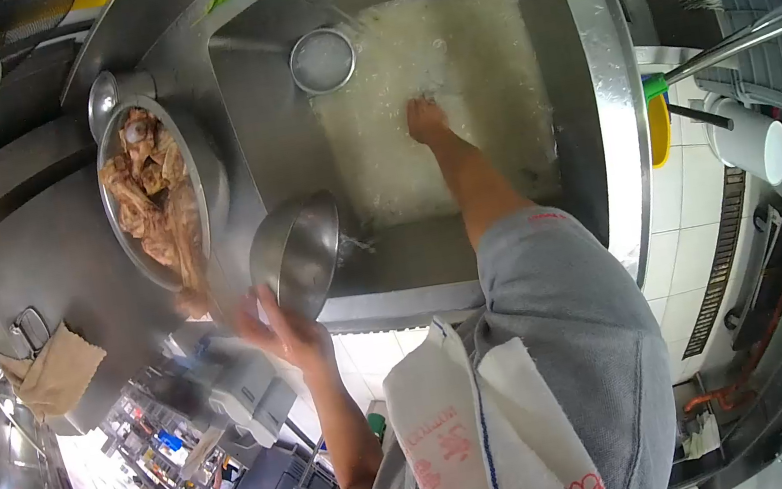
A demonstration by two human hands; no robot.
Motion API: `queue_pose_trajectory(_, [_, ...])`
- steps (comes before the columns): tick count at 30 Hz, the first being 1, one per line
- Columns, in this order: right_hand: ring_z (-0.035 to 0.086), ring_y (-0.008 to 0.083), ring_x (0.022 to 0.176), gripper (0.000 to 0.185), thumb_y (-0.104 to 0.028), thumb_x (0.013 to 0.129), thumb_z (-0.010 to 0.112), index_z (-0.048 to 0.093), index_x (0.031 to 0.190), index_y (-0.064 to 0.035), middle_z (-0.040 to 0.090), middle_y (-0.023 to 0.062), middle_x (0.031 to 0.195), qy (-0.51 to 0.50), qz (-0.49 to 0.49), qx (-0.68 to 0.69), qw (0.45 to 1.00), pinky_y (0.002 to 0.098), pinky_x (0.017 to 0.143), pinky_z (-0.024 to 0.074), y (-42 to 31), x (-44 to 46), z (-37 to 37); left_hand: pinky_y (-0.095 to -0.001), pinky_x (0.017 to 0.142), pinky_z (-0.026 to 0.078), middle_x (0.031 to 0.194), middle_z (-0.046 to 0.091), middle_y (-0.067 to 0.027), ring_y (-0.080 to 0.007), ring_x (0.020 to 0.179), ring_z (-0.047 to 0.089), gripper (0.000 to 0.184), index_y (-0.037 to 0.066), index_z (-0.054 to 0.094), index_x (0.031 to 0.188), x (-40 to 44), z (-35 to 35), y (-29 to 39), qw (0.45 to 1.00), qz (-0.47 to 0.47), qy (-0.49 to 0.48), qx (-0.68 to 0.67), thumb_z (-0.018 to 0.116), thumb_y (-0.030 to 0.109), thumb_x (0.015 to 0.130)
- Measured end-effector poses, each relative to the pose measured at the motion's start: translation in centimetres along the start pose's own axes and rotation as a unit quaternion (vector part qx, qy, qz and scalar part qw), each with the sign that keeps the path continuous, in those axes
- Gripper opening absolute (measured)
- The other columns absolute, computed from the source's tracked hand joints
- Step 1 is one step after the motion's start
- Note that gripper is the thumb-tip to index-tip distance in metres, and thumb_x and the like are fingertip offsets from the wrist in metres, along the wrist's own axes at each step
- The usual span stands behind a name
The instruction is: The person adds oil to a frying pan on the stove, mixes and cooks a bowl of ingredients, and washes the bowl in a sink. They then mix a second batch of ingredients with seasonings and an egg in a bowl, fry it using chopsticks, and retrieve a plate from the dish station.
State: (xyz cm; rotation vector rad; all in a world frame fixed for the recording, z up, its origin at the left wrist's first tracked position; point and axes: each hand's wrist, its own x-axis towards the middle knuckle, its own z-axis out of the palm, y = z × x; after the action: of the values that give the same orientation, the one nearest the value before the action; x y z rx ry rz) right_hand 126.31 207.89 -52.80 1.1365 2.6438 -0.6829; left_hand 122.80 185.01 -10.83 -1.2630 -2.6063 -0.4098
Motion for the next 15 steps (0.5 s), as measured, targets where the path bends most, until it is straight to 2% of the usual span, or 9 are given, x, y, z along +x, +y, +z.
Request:
queue_pose_trajectory(4, [0.050,0.0331,0.121,0.038,-0.013,0.086,0.051,0.054,0.122,-0.0024,0.055,0.0184,0.127,-0.058,-0.057,0.009,0.997,0.0423,0.100,0.0436,1.1,1.0,-3.7,-0.0454,0.097,0.041,0.133,0.031,-0.0246,-0.0381,0.118,0.046,0.071,0.009,0.050,0.134,-1.8,-1.0,-0.8,1.000,-0.006,0.024,0.007,0.041,-0.022,0.070])
queue_pose_trajectory(6, [0.053,0.0369,0.116,0.036,-0.014,0.087,0.046,0.055,0.117,0.0025,0.055,0.0223,0.121,-0.187,-0.032,0.026,0.981,0.0424,0.102,0.0394,1.3,0.4,-3.3,-0.0454,0.097,0.042,0.133,0.031,-0.0244,-0.0380,0.118,0.047,0.070,0.009,0.051,0.134,-2.4,-1.3,-0.9,1.000,-0.020,0.018,0.013,0.041,-0.022,0.072])
queue_pose_trajectory(7, [0.053,0.0369,0.116,0.036,-0.014,0.087,0.046,0.055,0.117,0.0025,0.055,0.0223,0.121,-0.189,-0.033,0.024,0.981,0.0424,0.102,0.0394,1.7,0.7,-3.0,-0.0455,0.097,0.042,0.133,0.032,-0.0242,-0.0379,0.117,0.047,0.068,0.009,0.051,0.134,-2.6,-1.2,-0.9,0.999,-0.030,0.016,0.012,0.041,-0.021,0.073])
queue_pose_trajectory(9, [0.056,0.0371,0.111,0.036,-0.013,0.082,0.050,0.058,0.113,0.0026,0.061,0.0230,0.111,-0.059,-0.075,0.035,0.995,0.0429,0.099,0.0420,2.2,2.0,-2.2,-0.0453,0.097,0.042,0.133,0.032,-0.0237,-0.0374,0.116,0.048,0.066,0.009,0.051,0.133,-2.7,-0.9,-0.8,0.999,-0.045,0.015,-0.001,0.041,-0.021,0.075])
queue_pose_trajectory(10, [0.056,0.0371,0.111,0.036,-0.013,0.082,0.050,0.058,0.113,0.0026,0.061,0.0230,0.111,-0.056,-0.073,0.035,0.995,0.0429,0.099,0.0420,2.0,2.0,-1.7,-0.0445,0.096,0.043,0.132,0.033,-0.0236,-0.0370,0.116,0.049,0.066,0.010,0.051,0.133,-2.7,-0.6,-0.9,0.999,-0.043,0.017,-0.020,0.041,-0.021,0.076])
queue_pose_trajectory(12, [0.061,0.0331,0.105,0.031,-0.013,0.080,0.054,0.063,0.106,0.0010,0.063,0.0212,0.109,-0.183,-0.091,-0.017,0.979,0.0420,0.091,0.0485,1.7,1.6,-1.1,-0.0436,0.096,0.044,0.132,0.033,-0.0234,-0.0366,0.116,0.049,0.066,0.010,0.051,0.134,-2.4,-0.2,-0.7,0.998,-0.039,0.018,-0.041,0.041,-0.021,0.076])
queue_pose_trajectory(13, [0.061,0.0331,0.105,0.031,-0.013,0.080,0.054,0.063,0.106,0.0010,0.063,0.0212,0.109,-0.183,-0.089,-0.016,0.979,0.0420,0.091,0.0485,2.0,1.5,-1.0,-0.0428,0.096,0.044,0.132,0.033,-0.0233,-0.0362,0.115,0.049,0.067,0.011,0.051,0.134,-2.2,-0.1,-0.6,0.998,-0.042,0.013,-0.049,0.041,-0.021,0.076])
queue_pose_trajectory(15, [0.063,0.0342,0.099,0.028,-0.013,0.079,0.053,0.066,0.098,0.0021,0.064,0.0233,0.106,-0.060,-0.029,0.156,0.985,0.0432,0.086,0.0502,2.4,2.0,-1.6,-0.0420,0.095,0.045,0.132,0.034,-0.0231,-0.0358,0.114,0.050,0.068,0.011,0.051,0.134,-1.6,0.3,-0.8,0.998,-0.041,0.012,-0.056,0.041,-0.021,0.076])
